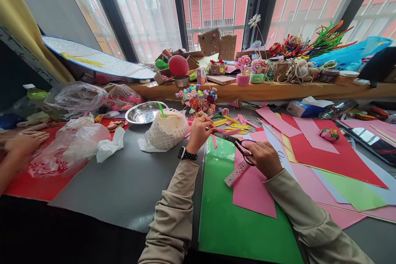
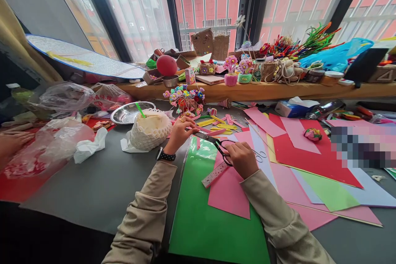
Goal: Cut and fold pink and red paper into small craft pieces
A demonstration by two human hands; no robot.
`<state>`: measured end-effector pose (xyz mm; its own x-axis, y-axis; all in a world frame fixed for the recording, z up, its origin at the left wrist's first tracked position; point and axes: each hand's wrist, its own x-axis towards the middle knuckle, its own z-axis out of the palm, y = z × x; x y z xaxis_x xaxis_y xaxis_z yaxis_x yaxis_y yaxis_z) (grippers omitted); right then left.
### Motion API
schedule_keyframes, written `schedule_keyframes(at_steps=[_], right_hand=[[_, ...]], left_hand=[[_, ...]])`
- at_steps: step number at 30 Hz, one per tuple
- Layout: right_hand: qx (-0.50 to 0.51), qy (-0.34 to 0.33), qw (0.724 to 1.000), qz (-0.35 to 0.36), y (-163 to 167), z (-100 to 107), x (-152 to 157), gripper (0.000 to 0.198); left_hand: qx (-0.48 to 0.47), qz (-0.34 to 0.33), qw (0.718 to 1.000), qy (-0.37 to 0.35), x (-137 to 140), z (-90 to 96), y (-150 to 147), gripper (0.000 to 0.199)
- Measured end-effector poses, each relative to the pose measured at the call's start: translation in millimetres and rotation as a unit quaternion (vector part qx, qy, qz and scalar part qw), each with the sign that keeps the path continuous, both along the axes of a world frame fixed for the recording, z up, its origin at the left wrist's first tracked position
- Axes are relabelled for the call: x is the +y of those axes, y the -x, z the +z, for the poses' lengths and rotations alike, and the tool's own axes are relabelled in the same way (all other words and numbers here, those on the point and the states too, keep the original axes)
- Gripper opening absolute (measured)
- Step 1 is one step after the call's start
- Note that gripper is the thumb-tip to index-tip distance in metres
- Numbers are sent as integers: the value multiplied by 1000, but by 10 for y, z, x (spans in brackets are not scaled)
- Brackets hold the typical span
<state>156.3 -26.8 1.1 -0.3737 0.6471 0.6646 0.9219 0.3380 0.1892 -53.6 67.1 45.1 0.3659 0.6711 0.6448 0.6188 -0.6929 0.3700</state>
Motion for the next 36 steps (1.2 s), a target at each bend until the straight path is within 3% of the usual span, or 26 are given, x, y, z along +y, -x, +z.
schedule_keyframes(at_steps=[9, 17, 23, 26, 31, 36], right_hand=[[11, 10, 1000, -5, 10, -13, 2, 17], [33, -5, 999, -13, -10, 5, 9, 15], [27, -21, 999, -17, -15, 22, -11, 15], [21, -23, 999, -20, -10, 26, -21, 14], [13, -25, 999, -16, 0, 31, -28, 16], [-1, -22, 1000, -13, 18, 30, -33, 20]], left_hand=[[1, 100, 993, -68, -119, -96, -174, 16], [-135, 123, 979, -92, -97, -50, -107, 21], [-70, 189, 976, -87, -95, -45, -9, 29], [-48, 156, 983, -85, -102, -29, 5, 26], [-3, 42, 997, -58, -81, -27, -7, 20], [74, 17, 996, -43, -72, -31, 14, 15]])
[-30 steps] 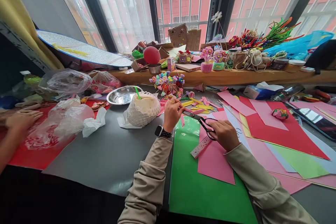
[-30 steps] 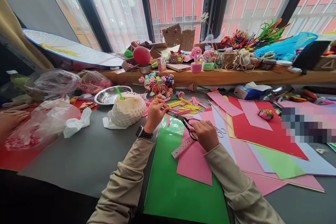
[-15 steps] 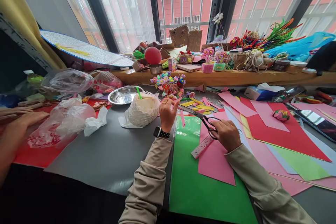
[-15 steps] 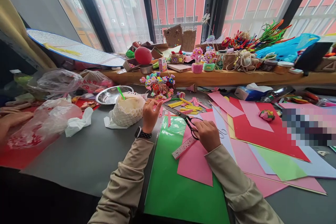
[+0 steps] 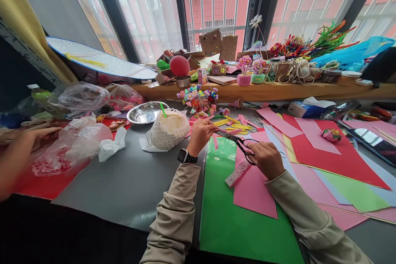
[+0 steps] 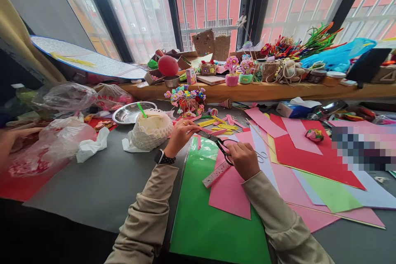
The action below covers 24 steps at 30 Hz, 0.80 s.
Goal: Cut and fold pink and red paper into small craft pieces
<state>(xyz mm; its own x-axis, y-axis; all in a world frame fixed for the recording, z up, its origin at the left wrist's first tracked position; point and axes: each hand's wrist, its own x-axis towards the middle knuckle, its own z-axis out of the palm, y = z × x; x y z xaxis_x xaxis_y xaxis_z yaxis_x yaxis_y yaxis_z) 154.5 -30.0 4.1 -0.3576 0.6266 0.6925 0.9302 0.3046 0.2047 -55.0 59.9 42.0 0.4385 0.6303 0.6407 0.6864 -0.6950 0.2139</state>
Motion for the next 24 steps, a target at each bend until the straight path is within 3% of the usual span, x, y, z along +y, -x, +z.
schedule_keyframes(at_steps=[8, 24], right_hand=[[-19, 22, 1000, 3, 18, -41, 7, 19], [-9, 44, 999, -4, 13, -40, 16, 17]], left_hand=[[159, 20, 986, -49, -76, 46, 1, 14], [215, 24, 974, -73, -84, 18, -78, 14]])
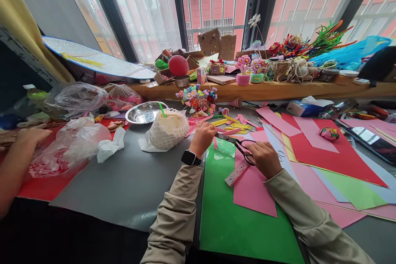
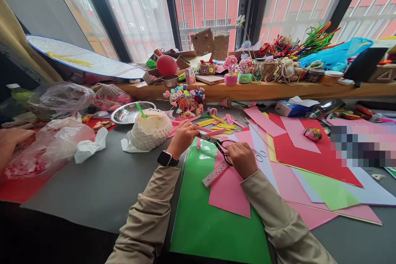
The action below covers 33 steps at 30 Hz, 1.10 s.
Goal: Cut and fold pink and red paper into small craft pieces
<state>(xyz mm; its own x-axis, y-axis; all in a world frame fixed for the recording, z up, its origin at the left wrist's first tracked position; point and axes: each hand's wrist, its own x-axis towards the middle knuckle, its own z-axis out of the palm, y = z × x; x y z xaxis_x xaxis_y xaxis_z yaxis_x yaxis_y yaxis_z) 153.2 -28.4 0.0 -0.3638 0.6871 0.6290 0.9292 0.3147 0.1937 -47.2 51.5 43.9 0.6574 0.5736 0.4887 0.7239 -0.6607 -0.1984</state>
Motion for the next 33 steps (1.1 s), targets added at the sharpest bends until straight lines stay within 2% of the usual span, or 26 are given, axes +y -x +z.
schedule_keyframes(at_steps=[12, 19, 25, 29, 33], right_hand=[[2, -4, 1000, -3, -8, -2, 1, 17], [-10, 21, 1000, 7, -4, -21, 7, 12], [10, 11, 1000, 7, -5, -15, 6, 11], [21, 0, 1000, 5, -8, 9, -5, 13], [35, -15, 999, 3, -31, 20, 6, 15]], left_hand=[[-24, 10, 1000, 8, 20, -40, 28, 18], [-18, -1, 999, 34, 38, -63, 49, 14], [-30, -1, 999, 23, 40, -60, 46, 15], [-94, 3, 996, 8, 29, -57, 38, 16], [-255, 39, 966, -11, 34, -58, 32, 18]])
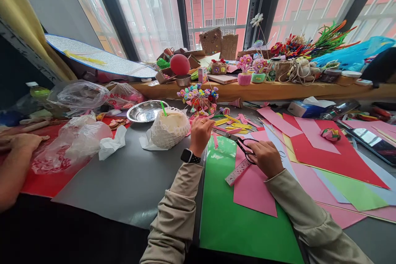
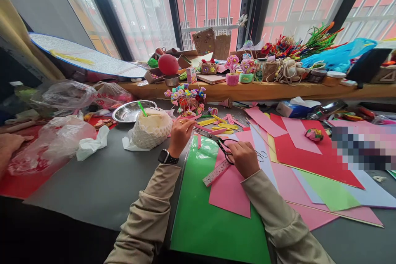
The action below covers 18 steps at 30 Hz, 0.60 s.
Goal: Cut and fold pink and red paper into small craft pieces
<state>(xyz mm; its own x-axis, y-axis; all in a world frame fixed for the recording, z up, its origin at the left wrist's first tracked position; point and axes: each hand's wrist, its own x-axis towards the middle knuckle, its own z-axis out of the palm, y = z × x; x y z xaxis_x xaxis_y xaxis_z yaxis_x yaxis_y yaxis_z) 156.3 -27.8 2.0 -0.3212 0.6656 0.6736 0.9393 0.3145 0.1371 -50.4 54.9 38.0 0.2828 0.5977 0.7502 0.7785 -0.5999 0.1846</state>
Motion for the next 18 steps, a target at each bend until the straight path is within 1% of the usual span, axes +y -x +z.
schedule_keyframes(at_steps=[3, 6, 9, 11, 18], right_hand=[[5, -7, 1000, -9, -23, -4, 11, 16], [11, -14, 1000, -25, -39, -7, 14, 17], [20, -17, 999, -30, -49, -1, 11, 17], [26, -19, 999, -29, -54, 2, 8, 16], [28, -13, 999, -34, -60, 1, 0, 14]], left_hand=[[-113, 26, 993, 6, 28, -16, 17, 24], [-160, 54, 986, 13, 55, -44, 41, 23], [-150, 74, 986, 17, 56, -67, 50, 23], [-129, 75, 989, 19, 43, -71, 45, 23], [-66, -10, 998, 22, -3, -28, 8, 16]])
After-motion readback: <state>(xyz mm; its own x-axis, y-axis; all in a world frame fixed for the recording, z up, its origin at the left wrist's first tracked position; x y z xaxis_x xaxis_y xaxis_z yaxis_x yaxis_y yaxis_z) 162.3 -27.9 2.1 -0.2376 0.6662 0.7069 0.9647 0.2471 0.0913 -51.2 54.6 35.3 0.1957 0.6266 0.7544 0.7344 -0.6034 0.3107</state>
